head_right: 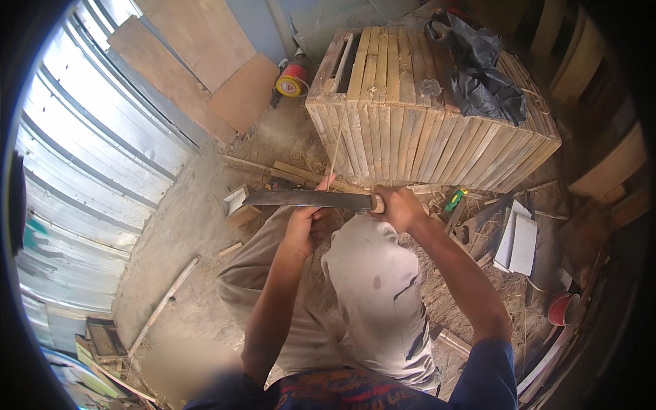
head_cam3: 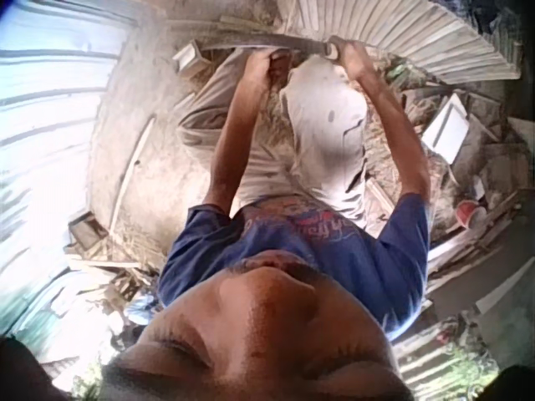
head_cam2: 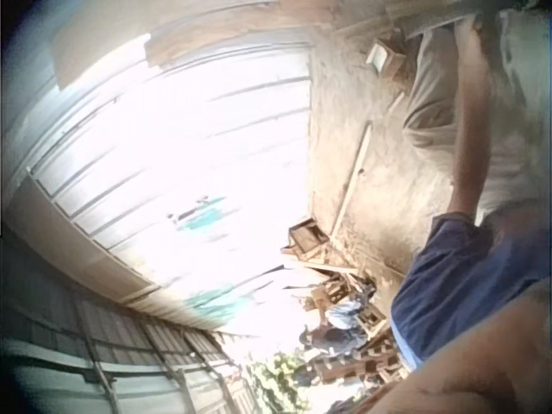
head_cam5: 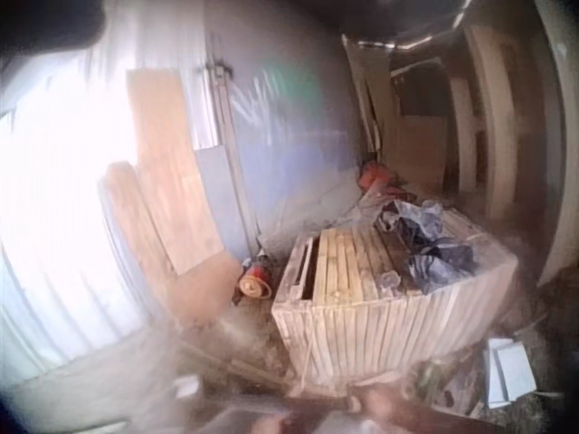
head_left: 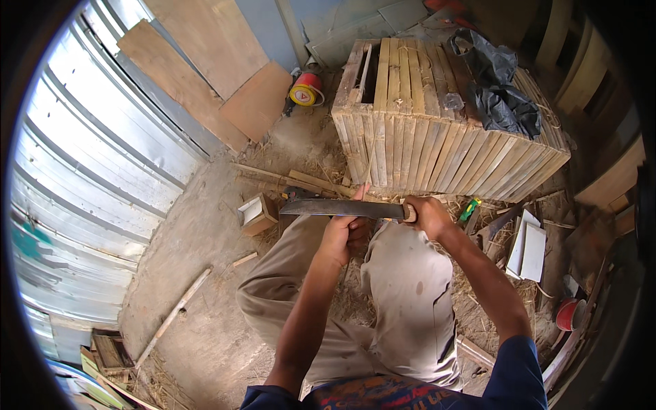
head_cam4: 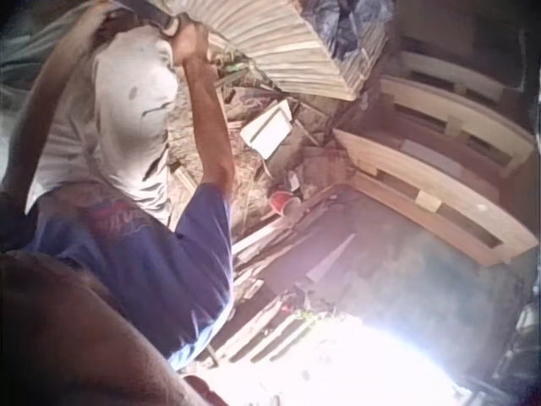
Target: The person sits on the floor and uses a machete to shave thin bamboo strips. They repeatedly draw the blade along the length of the strips to remove the outer layer and smooth the surface.
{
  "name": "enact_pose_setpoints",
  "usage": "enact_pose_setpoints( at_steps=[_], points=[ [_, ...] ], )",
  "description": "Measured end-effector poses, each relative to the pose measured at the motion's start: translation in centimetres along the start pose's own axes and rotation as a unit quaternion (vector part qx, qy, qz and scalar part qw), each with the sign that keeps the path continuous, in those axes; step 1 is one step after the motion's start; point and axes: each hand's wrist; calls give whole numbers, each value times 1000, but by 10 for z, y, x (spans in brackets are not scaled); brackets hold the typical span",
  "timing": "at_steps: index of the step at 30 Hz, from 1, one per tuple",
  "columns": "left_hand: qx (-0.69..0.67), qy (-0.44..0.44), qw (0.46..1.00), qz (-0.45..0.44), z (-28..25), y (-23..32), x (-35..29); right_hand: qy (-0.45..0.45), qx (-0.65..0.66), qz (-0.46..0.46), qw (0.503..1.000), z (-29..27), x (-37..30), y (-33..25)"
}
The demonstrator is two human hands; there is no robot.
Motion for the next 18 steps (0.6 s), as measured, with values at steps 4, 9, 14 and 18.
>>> enact_pose_setpoints(
  at_steps=[4, 9, 14, 18],
  points=[
    [-1, 12, 1000, -16, -6, -4, 1, -15, -28, -20, 999, -2, 6, -2],
    [68, 67, 995, 10, -1, -12, -14, -16, -44, -2, 999, -9, -5, -6],
    [112, 79, 990, 34, 7, -19, -46, 33, -31, -59, 997, -26, -20, -11],
    [112, 76, 989, 52, 7, -22, -56, 87, -67, -110, 988, -34, -15, -12]
  ],
)
Point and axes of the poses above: each hand's wrist, its own x-axis towards the middle knuckle, its own z-axis out of the palm, y = z × x, and after that the axes turned 15 degrees about -x, right-handed
